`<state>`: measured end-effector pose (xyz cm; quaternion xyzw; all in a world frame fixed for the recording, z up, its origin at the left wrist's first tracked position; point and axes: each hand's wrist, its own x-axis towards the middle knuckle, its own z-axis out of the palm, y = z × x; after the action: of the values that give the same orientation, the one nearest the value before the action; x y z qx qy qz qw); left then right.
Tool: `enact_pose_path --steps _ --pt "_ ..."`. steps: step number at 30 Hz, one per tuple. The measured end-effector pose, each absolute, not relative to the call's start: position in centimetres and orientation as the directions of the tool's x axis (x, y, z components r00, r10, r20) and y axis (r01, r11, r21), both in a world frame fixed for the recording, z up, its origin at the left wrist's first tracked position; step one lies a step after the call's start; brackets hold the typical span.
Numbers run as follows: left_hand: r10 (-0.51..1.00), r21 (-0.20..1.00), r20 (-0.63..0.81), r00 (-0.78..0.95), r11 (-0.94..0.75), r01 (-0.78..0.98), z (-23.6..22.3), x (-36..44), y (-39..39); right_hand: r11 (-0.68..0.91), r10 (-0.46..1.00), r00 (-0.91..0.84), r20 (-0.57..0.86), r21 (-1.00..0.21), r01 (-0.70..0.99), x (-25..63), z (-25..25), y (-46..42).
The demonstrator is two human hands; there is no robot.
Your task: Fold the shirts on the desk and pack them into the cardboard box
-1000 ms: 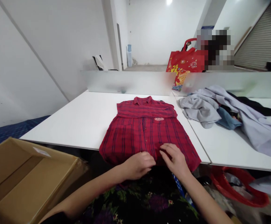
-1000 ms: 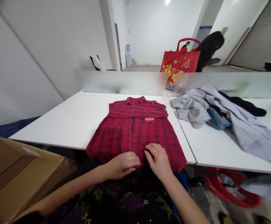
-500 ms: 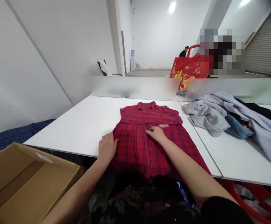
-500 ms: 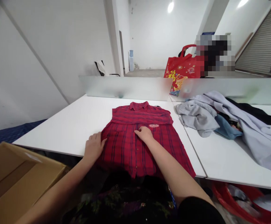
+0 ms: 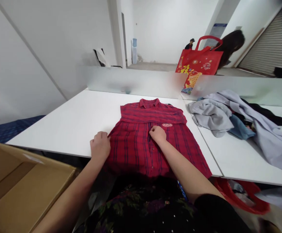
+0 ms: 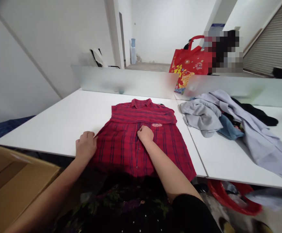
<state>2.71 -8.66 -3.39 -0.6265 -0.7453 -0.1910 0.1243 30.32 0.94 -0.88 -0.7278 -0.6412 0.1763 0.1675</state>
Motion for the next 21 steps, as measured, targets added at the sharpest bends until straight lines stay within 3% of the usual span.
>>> enact_pose_path --steps 3,6,15,17,18,20,21 --pt "0.812 0.103 0.558 0.174 -0.275 0.956 -3.9 6.2 -11.9 -0.118 0.993 0.105 -0.054 -0.467 0.876 30.3 -0.6 1.0" --pt "0.647 0.029 0.498 0.577 -0.677 0.735 -5.6 10.2 -15.1 -0.121 0.993 0.102 -0.065 -0.469 0.875 30.5 -0.7 1.2" --pt "0.407 -0.027 0.457 0.791 -0.882 0.47 -7.1 12.1 -15.4 -0.021 1.0 0.024 -0.003 -0.552 0.834 30.8 -0.3 0.6" --pt "0.47 0.019 0.519 0.714 -0.841 0.54 -7.3 10.2 -16.4 0.073 0.995 -0.017 0.093 -0.638 0.766 32.8 0.0 -1.3" --pt "0.546 0.085 0.589 0.596 -0.775 0.626 -7.6 8.9 -17.1 0.132 0.983 -0.006 0.184 -0.687 0.715 34.4 -0.1 -2.9" --pt "0.713 0.352 0.686 0.145 -0.5 0.791 -9.0 5.9 -18.8 0.252 0.899 0.133 0.418 -0.741 0.623 38.5 -0.9 -7.3" --pt "0.749 0.531 0.645 -0.154 -0.294 0.795 -9.9 4.5 -19.7 0.227 0.85 0.248 0.464 -0.749 0.623 40.7 -1.5 -9.9"
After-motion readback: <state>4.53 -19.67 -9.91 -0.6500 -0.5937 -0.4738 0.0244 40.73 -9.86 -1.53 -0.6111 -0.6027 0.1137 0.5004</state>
